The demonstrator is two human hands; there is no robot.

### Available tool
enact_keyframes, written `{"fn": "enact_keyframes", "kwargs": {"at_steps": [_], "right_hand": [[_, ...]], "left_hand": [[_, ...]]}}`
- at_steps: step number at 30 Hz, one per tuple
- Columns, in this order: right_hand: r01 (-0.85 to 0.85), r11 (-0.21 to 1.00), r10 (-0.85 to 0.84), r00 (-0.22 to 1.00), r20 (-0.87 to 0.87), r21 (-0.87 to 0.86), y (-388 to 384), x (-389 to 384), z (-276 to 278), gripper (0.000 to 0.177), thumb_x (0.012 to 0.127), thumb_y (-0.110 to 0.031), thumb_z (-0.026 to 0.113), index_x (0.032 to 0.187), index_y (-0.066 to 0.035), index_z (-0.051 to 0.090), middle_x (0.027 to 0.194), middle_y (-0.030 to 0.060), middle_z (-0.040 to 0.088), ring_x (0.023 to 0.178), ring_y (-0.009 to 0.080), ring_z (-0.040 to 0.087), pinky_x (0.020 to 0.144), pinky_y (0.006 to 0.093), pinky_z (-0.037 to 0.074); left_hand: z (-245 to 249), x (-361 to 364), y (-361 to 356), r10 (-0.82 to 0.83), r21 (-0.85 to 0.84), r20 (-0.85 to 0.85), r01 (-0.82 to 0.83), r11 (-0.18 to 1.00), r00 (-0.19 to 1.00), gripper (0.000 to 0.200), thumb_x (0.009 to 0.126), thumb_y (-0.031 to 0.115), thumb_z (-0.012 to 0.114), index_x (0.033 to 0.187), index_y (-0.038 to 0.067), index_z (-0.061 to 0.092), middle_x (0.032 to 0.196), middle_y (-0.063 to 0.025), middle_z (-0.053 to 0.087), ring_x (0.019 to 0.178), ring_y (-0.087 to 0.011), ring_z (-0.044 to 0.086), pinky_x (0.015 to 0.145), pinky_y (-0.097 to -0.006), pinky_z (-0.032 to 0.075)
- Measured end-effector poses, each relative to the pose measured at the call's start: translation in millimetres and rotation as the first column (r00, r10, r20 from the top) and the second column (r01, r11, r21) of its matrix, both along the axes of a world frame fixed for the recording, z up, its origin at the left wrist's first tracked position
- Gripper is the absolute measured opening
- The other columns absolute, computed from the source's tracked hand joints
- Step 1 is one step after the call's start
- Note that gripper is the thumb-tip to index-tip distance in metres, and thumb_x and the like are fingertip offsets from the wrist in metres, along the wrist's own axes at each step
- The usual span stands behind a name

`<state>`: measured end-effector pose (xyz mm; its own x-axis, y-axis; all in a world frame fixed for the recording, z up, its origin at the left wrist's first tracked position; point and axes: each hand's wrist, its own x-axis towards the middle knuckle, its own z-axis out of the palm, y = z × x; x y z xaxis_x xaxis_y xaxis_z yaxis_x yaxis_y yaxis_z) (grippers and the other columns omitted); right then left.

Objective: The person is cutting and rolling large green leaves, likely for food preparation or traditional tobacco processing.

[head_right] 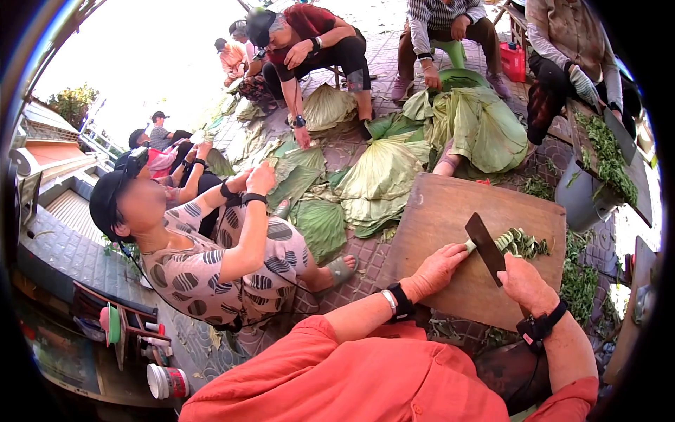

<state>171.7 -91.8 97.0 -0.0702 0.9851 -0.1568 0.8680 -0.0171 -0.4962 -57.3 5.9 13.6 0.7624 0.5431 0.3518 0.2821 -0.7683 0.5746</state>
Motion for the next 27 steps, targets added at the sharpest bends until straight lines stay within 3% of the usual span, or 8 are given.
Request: {"fn": "enact_keyframes", "kwargs": {"at_steps": [22, 27], "right_hand": [[0.011, 1.0, -0.01, 0.996, -0.09, 0.012, -2, 7, -11, 0.027, 0.08, -0.015, 0.062, 0.093, 0.006, 0.051, 0.085, 0.0286, 0.059, 0.085, 0.0458, 0.057, 0.074, 0.0478, 0.046], [0.035, 0.999, -0.036, 0.999, 0.002, 0.025, 2, 6, -10, 0.023, 0.08, -0.015, 0.061, 0.089, 0.004, 0.052, 0.079, 0.0261, 0.059, 0.078, 0.0453, 0.056, 0.069, 0.0495, 0.046]], "left_hand": [[-1, -1, -1, 0.0, -0.009, 0.013, 0.0, 1.0, 1.0, 0.043, 0.078, -0.003, 0.053, 0.121, 0.001, 0.052, 0.124, -0.0147, 0.052, 0.117, -0.0335, 0.048, 0.098, -0.0379, 0.042], [-2, 1, -1, -0.004, -0.003, 0.013, 0.004, 1.0, 1.0, 0.042, 0.078, -0.003, 0.053, 0.12, 0.001, 0.053, 0.124, -0.015, 0.052, 0.115, -0.0336, 0.049, 0.097, -0.038, 0.043]]}}
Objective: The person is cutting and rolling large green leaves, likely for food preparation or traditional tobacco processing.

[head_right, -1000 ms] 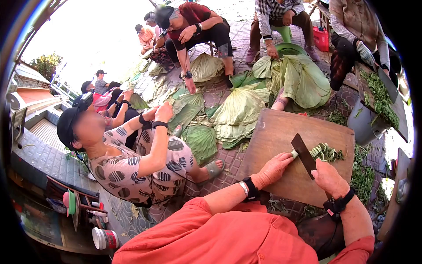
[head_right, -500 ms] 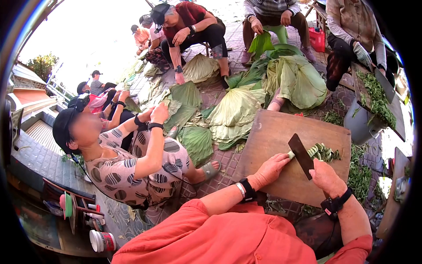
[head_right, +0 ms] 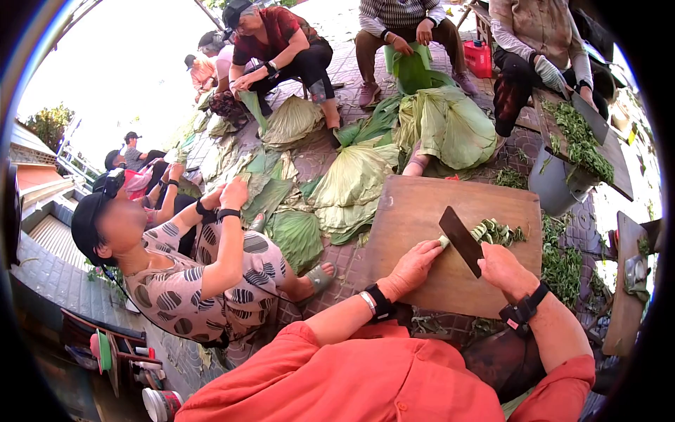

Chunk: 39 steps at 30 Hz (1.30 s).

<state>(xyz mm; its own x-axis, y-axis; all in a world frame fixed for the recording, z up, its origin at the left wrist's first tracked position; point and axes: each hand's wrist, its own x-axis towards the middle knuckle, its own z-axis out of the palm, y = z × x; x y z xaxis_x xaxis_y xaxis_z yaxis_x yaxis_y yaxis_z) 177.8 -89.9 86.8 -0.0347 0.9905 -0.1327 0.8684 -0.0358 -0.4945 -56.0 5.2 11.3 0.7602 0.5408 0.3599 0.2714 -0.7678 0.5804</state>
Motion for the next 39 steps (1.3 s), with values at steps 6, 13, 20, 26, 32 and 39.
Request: {"fn": "enact_keyframes", "kwargs": {"at_steps": [6, 13, 20, 26, 32, 39], "right_hand": [[0.097, 0.985, -0.111, 0.99, 0.092, 0.143, -2, -9, 20, 0.02, 0.084, -0.014, 0.058, 0.096, -0.001, 0.05, 0.076, 0.0237, 0.061, 0.077, 0.0419, 0.059, 0.068, 0.0484, 0.048], [0.141, 0.985, -0.148, 0.986, 0.069, 0.099, -15, -20, 37, 0.017, 0.089, -0.016, 0.053, 0.093, 0.0, 0.046, 0.069, 0.0223, 0.059, 0.071, 0.0412, 0.06, 0.062, 0.048, 0.047], [0.051, 0.996, -0.059, 0.992, 0.11, 0.07, -15, -29, 23, 0.016, 0.09, -0.015, 0.05, 0.096, 0.0, 0.047, 0.068, 0.0202, 0.059, 0.07, 0.0388, 0.06, 0.061, 0.0467, 0.047], [-0.004, 0.999, -0.003, 0.977, 0.214, 0.034, -7, -35, 22, 0.013, 0.087, -0.01, 0.048, 0.095, -0.001, 0.048, 0.067, 0.0167, 0.061, 0.067, 0.0345, 0.063, 0.059, 0.044, 0.049], [-0.052, 0.998, 0.044, 0.948, 0.315, 0.017, -1, -38, 20, 0.015, 0.083, -0.007, 0.05, 0.095, 0.0, 0.047, 0.065, 0.0144, 0.061, 0.064, 0.0303, 0.064, 0.056, 0.0402, 0.05], [-0.038, 0.998, 0.052, 0.953, 0.297, -0.051, 17, -50, 25, 0.013, 0.081, -0.005, 0.051, 0.092, 0.001, 0.048, 0.064, 0.0158, 0.061, 0.065, 0.0319, 0.065, 0.056, 0.0417, 0.051]], "left_hand": [[-1, 10, 2, -0.021, -0.011, 0.026, 0.022, 1.0, 0.999, 0.037, 0.08, -0.001, 0.054, 0.116, 0.001, 0.056, 0.12, -0.0159, 0.054, 0.111, -0.0345, 0.051, 0.094, -0.0388, 0.045], [-9, 14, 3, -0.008, 0.009, 0.063, 0.007, 1.0, 0.998, 0.033, 0.081, -0.004, 0.054, 0.113, 0.003, 0.059, 0.117, -0.0154, 0.057, 0.108, -0.0343, 0.055, 0.091, -0.038, 0.048], [1, 14, 0, -0.007, -0.041, -0.017, 0.006, 0.999, 1.0, 0.034, 0.082, -0.001, 0.051, 0.115, 0.001, 0.057, 0.122, -0.0143, 0.054, 0.114, -0.0335, 0.05, 0.094, -0.039, 0.045], [1, 14, 2, -0.013, -0.041, -0.027, 0.012, 0.999, 1.0, 0.033, 0.083, 0.0, 0.051, 0.115, 0.001, 0.057, 0.123, -0.0131, 0.054, 0.114, -0.0331, 0.05, 0.094, -0.0387, 0.045], [-7, 15, 5, -0.014, -0.017, -0.037, 0.014, 1.0, 0.999, 0.035, 0.081, 0.001, 0.051, 0.115, 0.001, 0.057, 0.124, -0.0136, 0.054, 0.114, -0.0332, 0.05, 0.095, -0.0387, 0.045], [-4, 14, 8, -0.03, -0.011, -0.031, 0.03, 0.999, 0.999, 0.034, 0.081, -0.003, 0.054, 0.114, 0.0, 0.058, 0.121, -0.0156, 0.055, 0.111, -0.0344, 0.051, 0.094, -0.0388, 0.045]]}}
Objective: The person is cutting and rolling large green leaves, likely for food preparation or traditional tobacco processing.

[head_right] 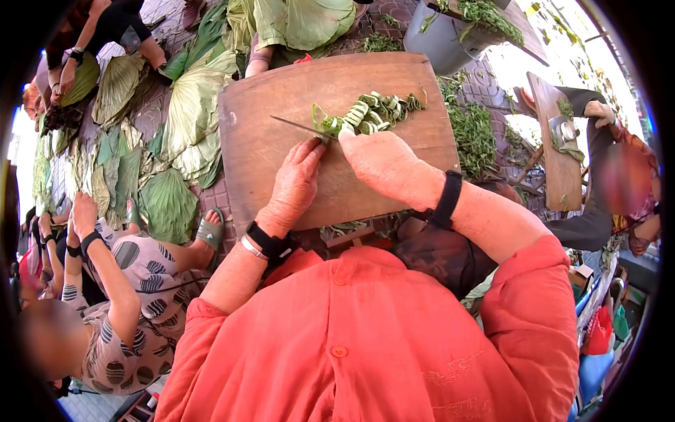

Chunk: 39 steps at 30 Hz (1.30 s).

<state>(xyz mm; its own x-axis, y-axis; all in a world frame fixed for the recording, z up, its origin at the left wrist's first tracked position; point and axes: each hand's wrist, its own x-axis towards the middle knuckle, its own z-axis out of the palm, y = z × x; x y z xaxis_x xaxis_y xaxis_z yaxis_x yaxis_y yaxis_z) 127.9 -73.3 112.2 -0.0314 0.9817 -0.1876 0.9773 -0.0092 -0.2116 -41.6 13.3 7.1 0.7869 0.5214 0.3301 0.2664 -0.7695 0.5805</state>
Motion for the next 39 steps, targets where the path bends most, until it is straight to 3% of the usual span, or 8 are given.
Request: {"fn": "enact_keyframes", "kwargs": {"at_steps": [6, 12, 15, 27, 33, 36, 39], "right_hand": [[0.081, 0.993, -0.07, 0.99, -0.12, 0.086, 29, -1, -18, 0.01, 0.083, -0.006, 0.05, 0.088, 0.002, 0.049, 0.066, 0.02, 0.061, 0.066, 0.0362, 0.064, 0.057, 0.0454, 0.05], [0.143, 0.984, -0.129, 0.984, -0.124, 0.107, 16, 17, -22, 0.017, 0.091, -0.016, 0.051, 0.09, -0.001, 0.045, 0.065, 0.0204, 0.058, 0.064, 0.04, 0.06, 0.057, 0.0472, 0.047], [0.099, 0.993, -0.092, 0.989, -0.115, 0.056, 2, 9, -4, 0.009, 0.085, -0.007, 0.049, 0.089, 0.0, 0.046, 0.064, 0.0188, 0.06, 0.064, 0.0361, 0.063, 0.056, 0.0459, 0.049], [0.025, 0.999, -0.026, 1.0, -0.005, -0.026, -1, 0, 4, 0.011, 0.082, -0.004, 0.049, 0.091, 0.001, 0.044, 0.062, 0.017, 0.059, 0.062, 0.0341, 0.063, 0.053, 0.0437, 0.049], [0.035, 0.993, -0.04, 0.998, -0.044, -0.116, 18, -6, 4, 0.012, 0.081, -0.003, 0.049, 0.091, 0.002, 0.045, 0.064, 0.0179, 0.06, 0.063, 0.0348, 0.064, 0.054, 0.0435, 0.05], [0.004, 1.0, -0.004, 0.998, -0.063, 0.007, 28, -5, -10, 0.013, 0.081, -0.003, 0.05, 0.091, 0.003, 0.046, 0.065, 0.0187, 0.061, 0.063, 0.0352, 0.064, 0.054, 0.0437, 0.05], [0.068, 0.998, -0.067, 0.994, -0.088, 0.007, 30, 1, -18, 0.011, 0.085, -0.007, 0.05, 0.09, 0.002, 0.046, 0.065, 0.019, 0.061, 0.064, 0.0354, 0.064, 0.055, 0.044, 0.05]], "left_hand": [[3, 0, -1, -0.016, -0.031, 0.006, 0.016, 0.999, 1.0, 0.037, 0.079, -0.005, 0.054, 0.116, -0.001, 0.057, 0.121, -0.016, 0.054, 0.113, -0.0346, 0.05, 0.095, -0.0388, 0.044], [3, -1, -2, 0.001, -0.025, -0.005, -0.001, 1.0, 1.0, 0.037, 0.08, -0.004, 0.054, 0.117, -0.001, 0.057, 0.122, -0.0152, 0.054, 0.113, -0.0342, 0.05, 0.096, -0.0384, 0.044], [2, -1, -2, 0.002, -0.028, -0.001, -0.002, 1.0, 1.0, 0.036, 0.08, -0.004, 0.053, 0.116, -0.001, 0.056, 0.122, -0.015, 0.053, 0.113, -0.0338, 0.05, 0.095, -0.0382, 0.044], [1, -1, 1, -0.003, -0.044, 0.001, 0.003, 0.999, 1.0, 0.039, 0.077, -0.004, 0.053, 0.116, 0.001, 0.057, 0.122, -0.0141, 0.053, 0.113, -0.0334, 0.05, 0.094, -0.0387, 0.046], [-2, -2, 2, -0.003, -0.041, 0.004, 0.003, 0.999, 1.0, 0.04, 0.076, -0.005, 0.053, 0.116, 0.0, 0.056, 0.122, -0.0142, 0.053, 0.113, -0.0335, 0.05, 0.094, -0.0392, 0.046], [-1, -1, 2, -0.018, -0.058, 0.008, 0.019, 0.998, 1.0, 0.04, 0.076, -0.005, 0.053, 0.116, -0.001, 0.056, 0.121, -0.0147, 0.053, 0.112, -0.0338, 0.05, 0.095, -0.0391, 0.045], [2, -1, 2, -0.023, -0.042, 0.016, 0.024, 0.999, 1.0, 0.04, 0.077, -0.005, 0.053, 0.116, -0.001, 0.056, 0.121, -0.0149, 0.053, 0.112, -0.0342, 0.05, 0.095, -0.039, 0.044]]}}
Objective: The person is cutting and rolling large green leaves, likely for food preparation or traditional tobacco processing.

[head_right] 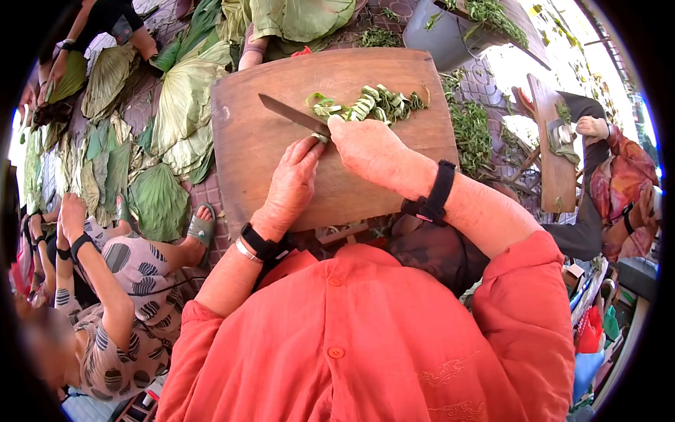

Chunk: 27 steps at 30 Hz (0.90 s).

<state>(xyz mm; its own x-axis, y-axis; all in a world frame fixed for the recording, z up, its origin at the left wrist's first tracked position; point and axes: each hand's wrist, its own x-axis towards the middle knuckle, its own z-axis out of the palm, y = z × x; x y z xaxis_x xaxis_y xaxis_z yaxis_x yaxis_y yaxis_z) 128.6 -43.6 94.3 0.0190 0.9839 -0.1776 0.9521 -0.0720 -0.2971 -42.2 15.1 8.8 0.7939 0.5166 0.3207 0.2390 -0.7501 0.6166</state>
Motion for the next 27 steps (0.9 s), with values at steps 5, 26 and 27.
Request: {"fn": "enact_keyframes", "kwargs": {"at_steps": [5, 26, 27], "right_hand": [[0.042, 0.999, -0.043, 0.999, 0.018, 0.024, -15, 6, 8, 0.01, 0.088, -0.01, 0.048, 0.09, 0.0, 0.045, 0.063, 0.0184, 0.06, 0.063, 0.0348, 0.064, 0.054, 0.0436, 0.05], [0.093, 0.992, -0.086, 0.993, -0.08, 0.087, 4, 1, -15, 0.018, 0.091, -0.017, 0.051, 0.092, 0.0, 0.045, 0.064, 0.0198, 0.058, 0.064, 0.0387, 0.06, 0.055, 0.0464, 0.047], [0.091, 0.992, -0.085, 0.994, -0.073, 0.082, 0, 3, -12, 0.017, 0.091, -0.016, 0.051, 0.092, 0.0, 0.046, 0.065, 0.0199, 0.059, 0.065, 0.0384, 0.061, 0.056, 0.0465, 0.048]], "left_hand": [[-3, 0, -1, 0.014, 0.027, -0.005, -0.014, 1.0, 1.0, 0.038, 0.079, -0.004, 0.053, 0.117, 0.0, 0.056, 0.12, -0.015, 0.053, 0.111, -0.0348, 0.049, 0.095, -0.039, 0.044], [5, -2, -2, 0.014, 0.057, 0.012, -0.015, 0.998, 1.0, 0.036, 0.079, 0.0, 0.058, 0.115, 0.001, 0.058, 0.116, -0.0141, 0.055, 0.106, -0.0342, 0.05, 0.092, -0.0394, 0.045], [7, -3, -2, 0.026, 0.103, -0.004, -0.026, 0.994, 1.0, 0.035, 0.079, 0.001, 0.059, 0.114, 0.001, 0.058, 0.116, -0.0139, 0.055, 0.106, -0.0342, 0.05, 0.091, -0.0395, 0.045]]}}
